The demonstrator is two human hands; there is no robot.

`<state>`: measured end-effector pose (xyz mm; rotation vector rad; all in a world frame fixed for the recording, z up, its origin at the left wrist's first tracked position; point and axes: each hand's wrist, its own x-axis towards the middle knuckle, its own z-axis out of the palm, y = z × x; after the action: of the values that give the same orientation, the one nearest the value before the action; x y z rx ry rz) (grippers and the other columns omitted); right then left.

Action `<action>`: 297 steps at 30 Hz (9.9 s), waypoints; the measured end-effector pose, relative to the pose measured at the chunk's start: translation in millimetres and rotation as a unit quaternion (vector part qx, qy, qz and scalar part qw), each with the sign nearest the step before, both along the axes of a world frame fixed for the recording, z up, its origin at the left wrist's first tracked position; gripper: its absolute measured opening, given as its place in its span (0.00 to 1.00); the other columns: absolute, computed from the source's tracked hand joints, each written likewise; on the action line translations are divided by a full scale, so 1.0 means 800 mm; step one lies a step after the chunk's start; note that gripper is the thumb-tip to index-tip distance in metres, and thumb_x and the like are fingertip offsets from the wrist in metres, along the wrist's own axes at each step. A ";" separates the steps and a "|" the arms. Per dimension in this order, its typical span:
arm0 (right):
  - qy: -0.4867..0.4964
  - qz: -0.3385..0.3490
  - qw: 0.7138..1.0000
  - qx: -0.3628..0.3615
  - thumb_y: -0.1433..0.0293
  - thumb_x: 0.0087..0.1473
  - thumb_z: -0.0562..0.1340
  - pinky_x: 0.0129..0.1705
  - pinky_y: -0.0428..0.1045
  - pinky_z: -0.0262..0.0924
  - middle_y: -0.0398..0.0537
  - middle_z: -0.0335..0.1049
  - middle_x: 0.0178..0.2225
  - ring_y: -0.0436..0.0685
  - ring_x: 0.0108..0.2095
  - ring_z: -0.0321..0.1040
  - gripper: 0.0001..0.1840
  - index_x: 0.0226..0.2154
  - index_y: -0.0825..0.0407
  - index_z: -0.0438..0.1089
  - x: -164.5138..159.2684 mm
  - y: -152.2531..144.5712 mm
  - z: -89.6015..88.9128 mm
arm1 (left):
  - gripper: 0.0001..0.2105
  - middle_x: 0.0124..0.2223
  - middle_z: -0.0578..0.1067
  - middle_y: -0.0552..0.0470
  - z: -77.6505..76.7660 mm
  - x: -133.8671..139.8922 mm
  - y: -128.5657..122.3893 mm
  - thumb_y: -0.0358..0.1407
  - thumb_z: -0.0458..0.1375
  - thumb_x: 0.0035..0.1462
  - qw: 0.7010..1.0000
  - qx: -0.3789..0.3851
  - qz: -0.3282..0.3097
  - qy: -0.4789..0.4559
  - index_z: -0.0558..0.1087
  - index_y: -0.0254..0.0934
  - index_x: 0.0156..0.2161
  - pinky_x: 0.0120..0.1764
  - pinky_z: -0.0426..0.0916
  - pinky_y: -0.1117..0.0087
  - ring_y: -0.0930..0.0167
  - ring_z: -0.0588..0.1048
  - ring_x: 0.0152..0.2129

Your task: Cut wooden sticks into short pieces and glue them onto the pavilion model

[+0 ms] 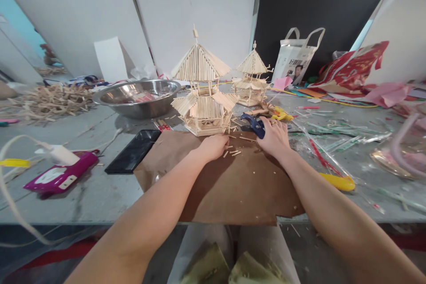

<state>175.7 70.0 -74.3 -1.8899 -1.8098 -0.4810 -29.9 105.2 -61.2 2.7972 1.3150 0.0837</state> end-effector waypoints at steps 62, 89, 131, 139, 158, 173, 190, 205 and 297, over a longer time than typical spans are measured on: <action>0.008 0.095 0.995 -0.001 0.73 0.34 0.56 0.41 0.51 0.50 0.54 0.64 0.39 0.61 0.39 0.59 0.31 0.46 0.54 0.58 -0.024 -0.018 0.010 | 0.06 0.24 0.71 0.55 0.016 0.026 -0.032 0.33 0.48 0.51 0.818 -0.285 0.050 -0.497 0.62 0.33 0.27 0.13 0.52 0.79 0.84 0.58 0.08; -0.026 0.047 0.997 0.052 0.70 0.39 0.57 0.44 0.56 0.44 0.57 0.59 0.44 0.64 0.44 0.53 0.31 0.49 0.55 0.54 -0.018 -0.016 0.014 | 0.06 0.22 0.69 0.57 0.015 0.027 -0.028 0.34 0.49 0.51 0.833 -0.275 0.068 -0.476 0.66 0.33 0.30 0.14 0.52 0.78 0.83 0.57 0.08; -0.001 0.065 0.998 -0.013 0.72 0.34 0.56 0.45 0.53 0.48 0.55 0.63 0.41 0.62 0.41 0.58 0.34 0.49 0.54 0.57 -0.001 -0.002 0.003 | 0.13 0.22 0.71 0.55 0.002 0.021 -0.014 0.40 0.46 0.52 0.917 -0.139 0.038 -0.372 0.67 0.33 0.28 0.23 0.58 0.76 0.77 0.65 0.17; 0.017 0.111 0.993 -0.032 0.74 0.32 0.56 0.43 0.52 0.51 0.54 0.63 0.40 0.61 0.41 0.58 0.34 0.49 0.54 0.57 -0.017 -0.013 0.008 | 0.12 0.21 0.68 0.57 0.005 0.026 -0.024 0.39 0.46 0.53 0.891 -0.193 0.027 -0.410 0.65 0.33 0.26 0.16 0.55 0.78 0.80 0.59 0.10; -0.023 0.090 0.996 -0.001 0.74 0.33 0.56 0.38 0.50 0.51 0.53 0.65 0.36 0.60 0.36 0.59 0.27 0.42 0.53 0.60 -0.022 -0.017 0.010 | 0.08 0.20 0.67 0.57 0.004 0.026 -0.025 0.35 0.46 0.52 0.880 -0.225 0.020 -0.417 0.61 0.34 0.24 0.13 0.54 0.78 0.81 0.59 0.08; -0.019 0.082 0.996 -0.030 0.73 0.34 0.55 0.36 0.49 0.50 0.51 0.67 0.30 0.59 0.33 0.61 0.21 0.37 0.53 0.61 -0.023 -0.017 0.011 | 0.13 0.17 0.66 0.57 0.001 0.024 -0.021 0.38 0.46 0.52 0.905 -0.165 0.020 -0.392 0.63 0.34 0.21 0.17 0.56 0.77 0.79 0.61 0.10; -0.011 0.048 0.997 -0.065 0.71 0.38 0.55 0.31 0.48 0.50 0.49 0.68 0.31 0.58 0.32 0.64 0.17 0.36 0.51 0.61 -0.027 -0.024 0.018 | 0.11 0.16 0.65 0.57 0.017 0.026 -0.032 0.34 0.47 0.52 0.888 -0.204 0.044 -0.409 0.63 0.33 0.21 0.16 0.54 0.77 0.80 0.59 0.09; -0.027 -0.008 0.988 -0.151 0.69 0.40 0.55 0.31 0.49 0.53 0.52 0.70 0.33 0.60 0.33 0.67 0.19 0.39 0.51 0.62 -0.035 -0.026 0.026 | 0.08 0.20 0.67 0.57 0.008 0.025 -0.026 0.34 0.45 0.51 0.877 -0.226 0.034 -0.422 0.61 0.34 0.24 0.13 0.54 0.79 0.81 0.60 0.08; -0.035 -0.011 0.999 -0.022 0.67 0.41 0.55 0.41 0.51 0.48 0.58 0.64 0.38 0.62 0.39 0.58 0.23 0.43 0.58 0.58 -0.017 -0.010 0.012 | 0.13 0.18 0.66 0.58 0.000 0.028 -0.024 0.41 0.43 0.53 0.875 -0.241 0.033 -0.419 0.59 0.34 0.23 0.13 0.54 0.79 0.81 0.61 0.08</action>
<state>161.9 62.3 -65.0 -1.9457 -1.8604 -0.5249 -7.5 86.2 -61.0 1.9059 0.9986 0.7556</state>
